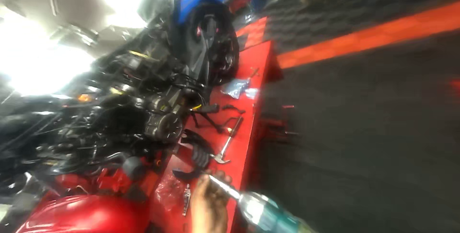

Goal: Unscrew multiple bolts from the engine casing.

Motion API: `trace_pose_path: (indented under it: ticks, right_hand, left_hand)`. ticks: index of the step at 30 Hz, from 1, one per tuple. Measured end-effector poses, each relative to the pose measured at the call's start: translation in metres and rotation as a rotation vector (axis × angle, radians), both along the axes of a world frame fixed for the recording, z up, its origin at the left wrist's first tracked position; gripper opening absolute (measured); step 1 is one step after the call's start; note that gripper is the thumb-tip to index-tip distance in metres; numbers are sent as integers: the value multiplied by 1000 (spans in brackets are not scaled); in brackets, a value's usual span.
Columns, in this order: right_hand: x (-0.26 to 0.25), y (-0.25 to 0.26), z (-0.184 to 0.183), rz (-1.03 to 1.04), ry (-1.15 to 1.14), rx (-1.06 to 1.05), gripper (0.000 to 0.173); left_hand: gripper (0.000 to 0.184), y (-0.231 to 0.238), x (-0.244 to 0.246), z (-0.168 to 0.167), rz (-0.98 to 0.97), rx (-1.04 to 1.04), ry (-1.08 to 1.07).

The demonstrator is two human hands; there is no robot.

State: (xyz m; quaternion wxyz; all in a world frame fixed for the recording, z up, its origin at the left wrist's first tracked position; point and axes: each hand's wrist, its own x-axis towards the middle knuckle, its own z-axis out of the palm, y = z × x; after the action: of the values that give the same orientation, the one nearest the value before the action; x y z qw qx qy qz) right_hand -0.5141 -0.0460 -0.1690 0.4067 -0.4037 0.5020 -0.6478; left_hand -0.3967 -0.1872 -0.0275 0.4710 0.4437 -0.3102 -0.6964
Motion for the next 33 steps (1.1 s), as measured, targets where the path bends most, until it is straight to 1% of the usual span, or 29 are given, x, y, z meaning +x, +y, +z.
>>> trace_pose_path:
  ticks: [2, 5, 7, 10, 12, 14, 16, 19, 23, 27, 30, 31, 32, 33]
  right_hand:
    - [-6, -37, -20, 44, 9, -52, 62]
    - [-16, -94, -33, 32, -19, -128, 57]
    - [-20, -126, -28, -14, -74, -103, 58]
    - [-21, -176, -29, -51, -174, -38, 68]
    - [-23, -213, -30, -71, -152, -4, 72]
    - [-33, -247, -22, -79, -68, -47, 61]
    - [-45, -275, -20, -58, -11, -113, 56]
    - [-50, -309, -28, -25, 17, -196, 51]
    - [-47, -333, -32, -35, 18, -229, 42]
    - [-49, -341, -30, 18, 2, -169, 35]
    - [-62, -345, -20, 66, -38, -109, 36]
    - [-65, -346, -17, 82, -48, -95, 35]
    - [-68, -346, -14, 91, -53, -80, 34]
    - [-70, -345, -11, 101, -59, -72, 34]
  left_hand:
    - [35, -29, -8, -7, 32, -5, -35]
    - [33, -78, -22, -18, 41, -91, -59]
    - [31, -113, -28, -26, -7, -175, -89]
    - [34, -163, -32, -39, -45, -229, -175]
    - [36, -196, -35, -45, -46, -254, -216]
    - [35, -224, -38, -50, -30, -260, -247]
    - [33, -246, -42, -54, 8, -279, -282]
    - [31, -263, -51, -58, 69, -336, -305]
    - [28, -277, -58, -62, 62, -355, -224]
    - [26, -284, -60, -62, 88, -327, -193]
    - [27, -289, -61, -63, 100, -317, -201]
    - [29, -288, -61, -62, 102, -317, -261]
    - [30, -283, -61, -59, 101, -320, -392]
    - [32, -273, -61, -51, 79, -344, -606]
